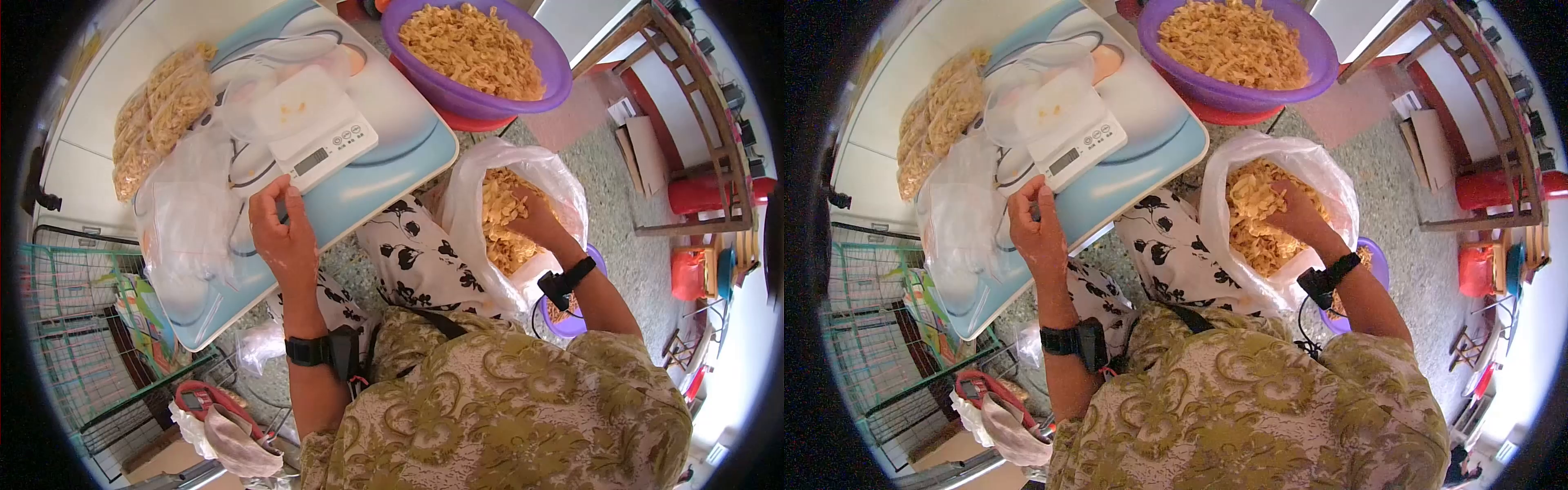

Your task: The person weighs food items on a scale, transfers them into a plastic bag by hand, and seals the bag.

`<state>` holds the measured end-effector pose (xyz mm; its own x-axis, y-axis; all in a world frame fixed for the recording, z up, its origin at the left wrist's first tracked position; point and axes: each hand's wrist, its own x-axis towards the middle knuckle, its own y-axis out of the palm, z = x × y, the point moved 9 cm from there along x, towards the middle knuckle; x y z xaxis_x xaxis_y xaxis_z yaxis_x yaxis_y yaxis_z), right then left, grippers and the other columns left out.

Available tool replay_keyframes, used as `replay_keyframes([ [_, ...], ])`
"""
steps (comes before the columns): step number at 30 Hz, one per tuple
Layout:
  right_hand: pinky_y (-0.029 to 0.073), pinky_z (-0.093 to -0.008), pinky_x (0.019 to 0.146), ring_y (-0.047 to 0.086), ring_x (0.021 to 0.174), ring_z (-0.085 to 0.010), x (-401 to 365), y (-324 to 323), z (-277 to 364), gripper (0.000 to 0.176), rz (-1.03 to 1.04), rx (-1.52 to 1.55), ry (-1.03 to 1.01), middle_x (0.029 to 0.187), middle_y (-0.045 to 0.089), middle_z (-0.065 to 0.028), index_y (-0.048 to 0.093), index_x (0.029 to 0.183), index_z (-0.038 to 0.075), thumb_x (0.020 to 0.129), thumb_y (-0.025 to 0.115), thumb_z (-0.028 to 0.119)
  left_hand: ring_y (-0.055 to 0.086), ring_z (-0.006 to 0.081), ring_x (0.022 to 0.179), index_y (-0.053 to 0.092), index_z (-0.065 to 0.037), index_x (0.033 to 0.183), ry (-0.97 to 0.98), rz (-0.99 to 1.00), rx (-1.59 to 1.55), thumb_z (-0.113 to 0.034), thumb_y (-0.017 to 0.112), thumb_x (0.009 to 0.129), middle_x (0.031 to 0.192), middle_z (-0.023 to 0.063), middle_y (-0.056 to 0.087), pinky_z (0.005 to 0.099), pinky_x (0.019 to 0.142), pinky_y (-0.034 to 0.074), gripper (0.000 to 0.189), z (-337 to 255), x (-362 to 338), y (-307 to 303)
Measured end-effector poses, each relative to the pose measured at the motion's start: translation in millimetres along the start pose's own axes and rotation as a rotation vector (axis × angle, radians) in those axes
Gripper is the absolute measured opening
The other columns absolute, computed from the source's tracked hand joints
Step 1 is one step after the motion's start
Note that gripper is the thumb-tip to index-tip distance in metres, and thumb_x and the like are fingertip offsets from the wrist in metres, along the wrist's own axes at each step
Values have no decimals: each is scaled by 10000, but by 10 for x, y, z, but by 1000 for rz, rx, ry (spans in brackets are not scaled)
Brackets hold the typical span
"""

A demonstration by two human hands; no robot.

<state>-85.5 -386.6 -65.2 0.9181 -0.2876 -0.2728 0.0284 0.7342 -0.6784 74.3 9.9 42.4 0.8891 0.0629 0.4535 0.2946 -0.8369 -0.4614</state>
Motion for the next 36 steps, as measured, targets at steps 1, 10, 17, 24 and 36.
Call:
replay_keyframes([
  [1,424,-374,1047,529,1230,-306,-25,-38,-6,712,2,6,76,1311,556,-168,533,1307,19,670,839,101,600,198,876,677,-32,1067,4,3,4,-189,603,945,1010,88,643,321,805,478,213,-2,0,-1],
  [10,512,-334,938,620,1091,-212,-202,-55,-183,651,90,639,207,1260,606,-117,490,1340,-12,758,781,25,592,176,852,681,-30,1072,-31,10,-4,-212,609,948,1014,80,636,308,797,478,232,65,-2,21],
  [17,528,-349,946,631,1082,-209,-242,-48,-226,634,20,771,151,1240,629,-103,496,1335,-8,759,758,-39,606,176,884,685,-35,1072,-26,17,-12,-214,604,953,1010,79,634,308,821,481,230,56,-3,18],
  [24,519,-359,969,630,1098,-226,-323,-86,-259,650,-21,930,221,1258,617,-106,477,1351,-11,763,750,-56,607,182,886,682,-31,1071,-32,20,-20,-204,604,950,1004,83,635,315,819,484,225,39,-5,18],
  [36,516,-339,929,625,1093,-193,-464,-304,-99,413,55,976,-99,1198,649,-80,572,1257,4,873,698,91,613,187,886,680,-42,1077,-19,17,-5,-216,590,957,1016,88,636,319,822,490,229,5,-7,6],
])
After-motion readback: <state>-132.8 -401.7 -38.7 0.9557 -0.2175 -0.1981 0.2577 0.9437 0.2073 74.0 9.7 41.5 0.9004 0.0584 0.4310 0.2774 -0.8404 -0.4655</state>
